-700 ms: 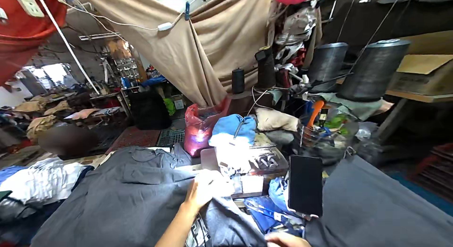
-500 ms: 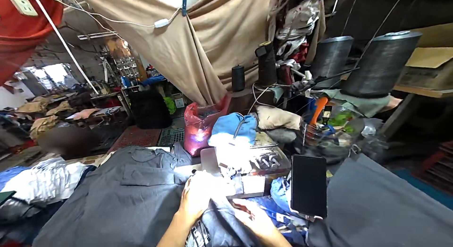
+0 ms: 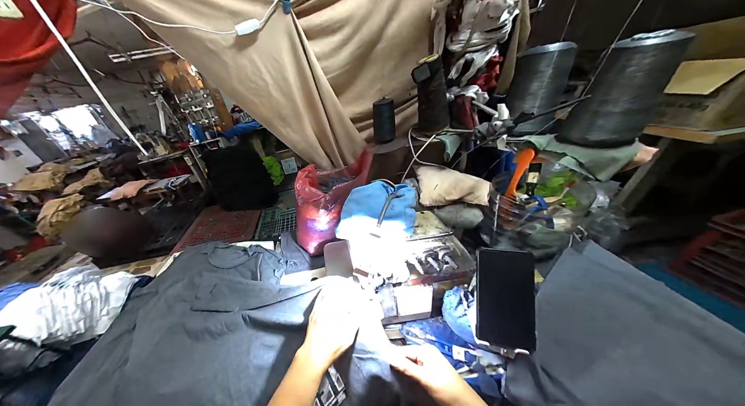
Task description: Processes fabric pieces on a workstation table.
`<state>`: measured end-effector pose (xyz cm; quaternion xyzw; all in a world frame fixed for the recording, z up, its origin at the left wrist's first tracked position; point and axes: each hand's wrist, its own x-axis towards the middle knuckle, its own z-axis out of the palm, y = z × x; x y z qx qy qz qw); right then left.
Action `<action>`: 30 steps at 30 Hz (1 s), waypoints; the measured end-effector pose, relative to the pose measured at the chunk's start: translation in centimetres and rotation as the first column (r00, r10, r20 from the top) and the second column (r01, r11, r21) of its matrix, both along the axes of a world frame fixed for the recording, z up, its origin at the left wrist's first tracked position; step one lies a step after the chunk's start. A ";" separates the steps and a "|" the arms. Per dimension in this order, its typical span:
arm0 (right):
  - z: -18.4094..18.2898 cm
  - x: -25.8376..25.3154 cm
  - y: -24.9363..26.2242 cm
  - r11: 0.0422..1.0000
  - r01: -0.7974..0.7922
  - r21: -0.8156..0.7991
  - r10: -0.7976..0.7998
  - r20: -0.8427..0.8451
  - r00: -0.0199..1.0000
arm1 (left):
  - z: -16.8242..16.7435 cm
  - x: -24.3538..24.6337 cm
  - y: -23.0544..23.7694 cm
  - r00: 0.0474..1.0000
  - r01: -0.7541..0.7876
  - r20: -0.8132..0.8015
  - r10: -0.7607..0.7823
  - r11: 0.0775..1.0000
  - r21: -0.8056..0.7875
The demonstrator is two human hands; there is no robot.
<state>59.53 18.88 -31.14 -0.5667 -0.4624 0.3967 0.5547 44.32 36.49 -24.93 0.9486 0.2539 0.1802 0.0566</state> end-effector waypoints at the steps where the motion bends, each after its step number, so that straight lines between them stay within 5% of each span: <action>1: 0.2 0.1 0.2 1.000 0.018 0.002 -0.018 0.001 1.000 | 0.2 0.4 0.2 1.000 -0.010 -0.025 0.010 1.000 -0.026; 13: -0.3 0.0 -1.2 0.996 0.043 0.078 -0.050 0.096 0.994 | -0.8 1.0 0.6 0.998 -0.066 0.028 0.064 0.995 0.077; 15: -1.0 0.0 -3.2 1.000 0.001 -0.006 0.000 0.229 0.973 | 0.0 1.0 -0.3 0.993 -0.113 0.023 0.112 0.991 0.064; 17: -1.6 0.0 -6.0 0.986 -0.045 -0.162 0.090 0.279 0.956 | 4.5 1.6 -2.8 0.967 -0.177 -0.209 0.146 0.974 -0.139; 19: -1.5 0.0 -9.1 0.949 -0.092 -0.303 0.175 0.260 0.950 | 4.2 1.7 -3.0 0.998 -0.068 -0.010 0.067 0.989 -0.132; 23: -2.3 1.9 -14.0 0.893 0.012 -0.449 0.177 0.378 0.909 | 3.0 1.7 -1.3 0.998 -0.036 -0.047 0.031 0.994 -0.105; 24: -2.4 2.6 -14.9 0.870 0.091 -0.484 0.138 0.418 0.898 | 4.7 1.7 -2.1 0.984 -0.061 -0.174 0.032 0.985 -0.163; 25: -2.5 3.4 -15.7 0.831 0.190 -0.523 0.083 0.454 0.887 | 4.2 1.4 -1.8 0.990 -0.031 -0.140 0.013 0.991 -0.127; 27: -2.8 5.2 -17.3 0.727 0.425 -0.539 -0.129 0.502 0.855 | -1.1 1.4 1.1 0.955 0.110 0.252 -0.158 0.975 0.193; 30: -2.8 8.7 -20.1 0.491 0.841 -0.226 -0.685 0.497 0.533 | 3.0 1.1 -1.5 0.999 0.025 0.024 -0.021 0.986 -0.166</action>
